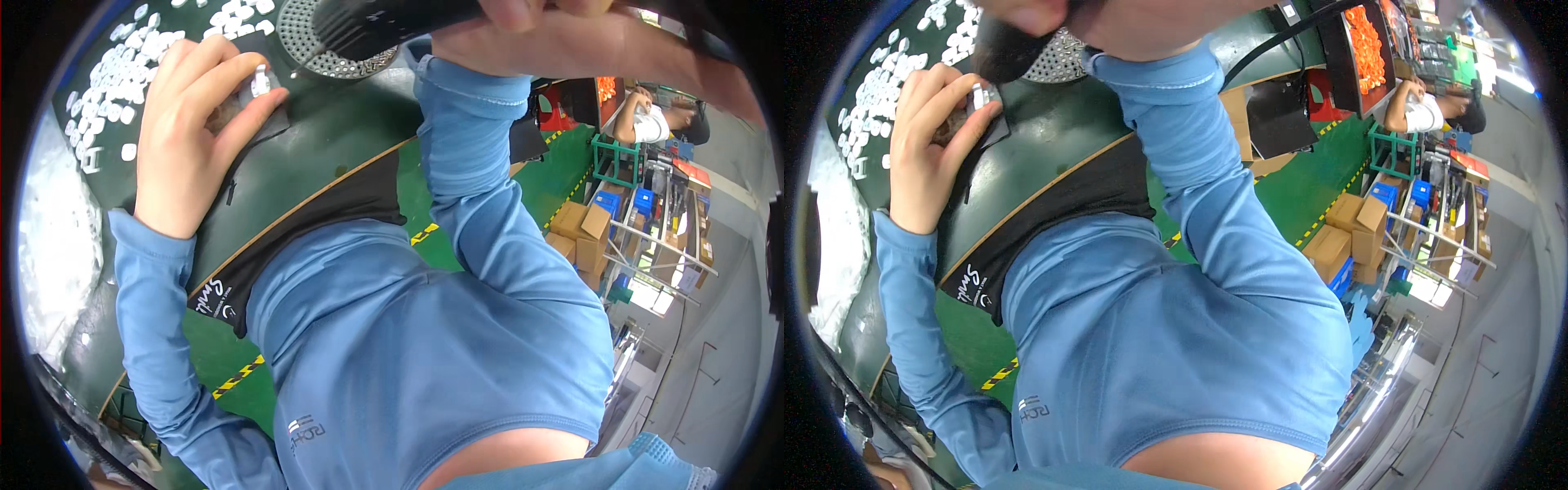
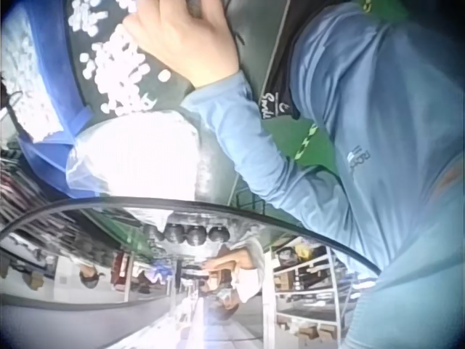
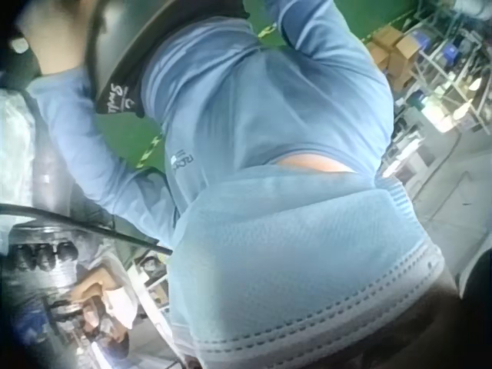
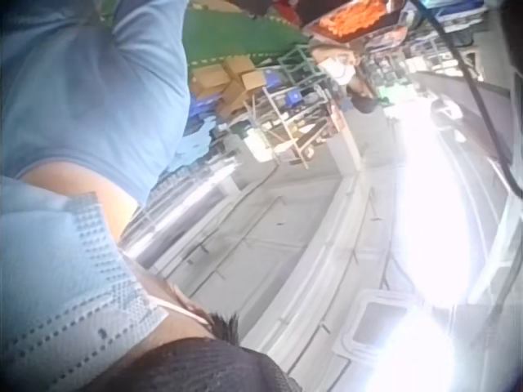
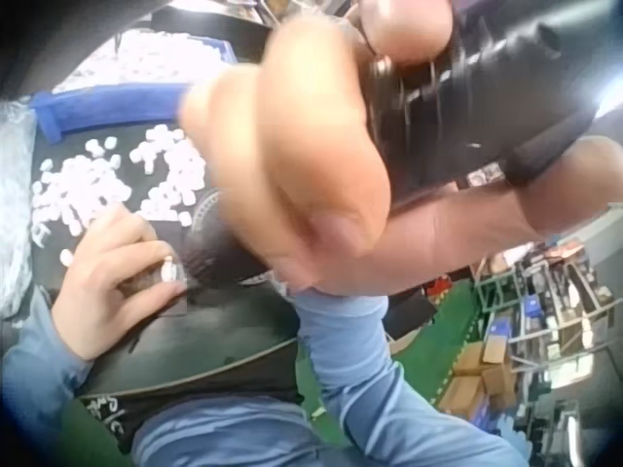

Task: Assemble small plastic components using an electric screwdriver at a factory workbench.

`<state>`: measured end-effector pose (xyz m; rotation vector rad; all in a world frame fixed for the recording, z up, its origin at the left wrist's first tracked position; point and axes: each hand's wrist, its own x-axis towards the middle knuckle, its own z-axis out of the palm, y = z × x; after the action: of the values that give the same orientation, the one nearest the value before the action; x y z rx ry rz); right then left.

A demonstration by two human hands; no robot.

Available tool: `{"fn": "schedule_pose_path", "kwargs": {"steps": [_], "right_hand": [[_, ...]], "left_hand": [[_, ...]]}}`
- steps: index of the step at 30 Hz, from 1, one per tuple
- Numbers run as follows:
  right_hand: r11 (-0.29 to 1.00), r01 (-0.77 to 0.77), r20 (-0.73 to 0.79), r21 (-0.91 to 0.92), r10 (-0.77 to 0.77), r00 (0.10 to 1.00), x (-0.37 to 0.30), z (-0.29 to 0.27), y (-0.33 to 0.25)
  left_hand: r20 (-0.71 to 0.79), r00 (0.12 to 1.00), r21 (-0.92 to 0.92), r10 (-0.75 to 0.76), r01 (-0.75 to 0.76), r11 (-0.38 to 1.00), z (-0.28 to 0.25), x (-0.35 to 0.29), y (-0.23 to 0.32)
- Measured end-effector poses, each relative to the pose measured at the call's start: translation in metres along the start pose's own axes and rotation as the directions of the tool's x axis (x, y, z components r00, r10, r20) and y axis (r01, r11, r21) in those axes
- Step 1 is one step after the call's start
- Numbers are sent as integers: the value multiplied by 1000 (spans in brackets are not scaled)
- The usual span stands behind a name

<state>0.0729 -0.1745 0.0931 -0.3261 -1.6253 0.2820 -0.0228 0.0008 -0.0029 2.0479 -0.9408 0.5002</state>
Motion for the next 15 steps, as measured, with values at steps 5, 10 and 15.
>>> {"fn": "schedule_pose_path", "kwargs": {"steps": [5,10,15], "right_hand": [[998,-68,25,-2,68,997,1,-8,22],[995,-97,54,14,96,994,1,-10,37],[993,-5,-167,117,25,986,-14,5,48]], "left_hand": [[-32,998,-1,53,-53,999,4,-2,-10],[-18,998,64,56,-54,996,3,0,-7],[6,999,38,53,-53,998,1,-1,-8]]}}
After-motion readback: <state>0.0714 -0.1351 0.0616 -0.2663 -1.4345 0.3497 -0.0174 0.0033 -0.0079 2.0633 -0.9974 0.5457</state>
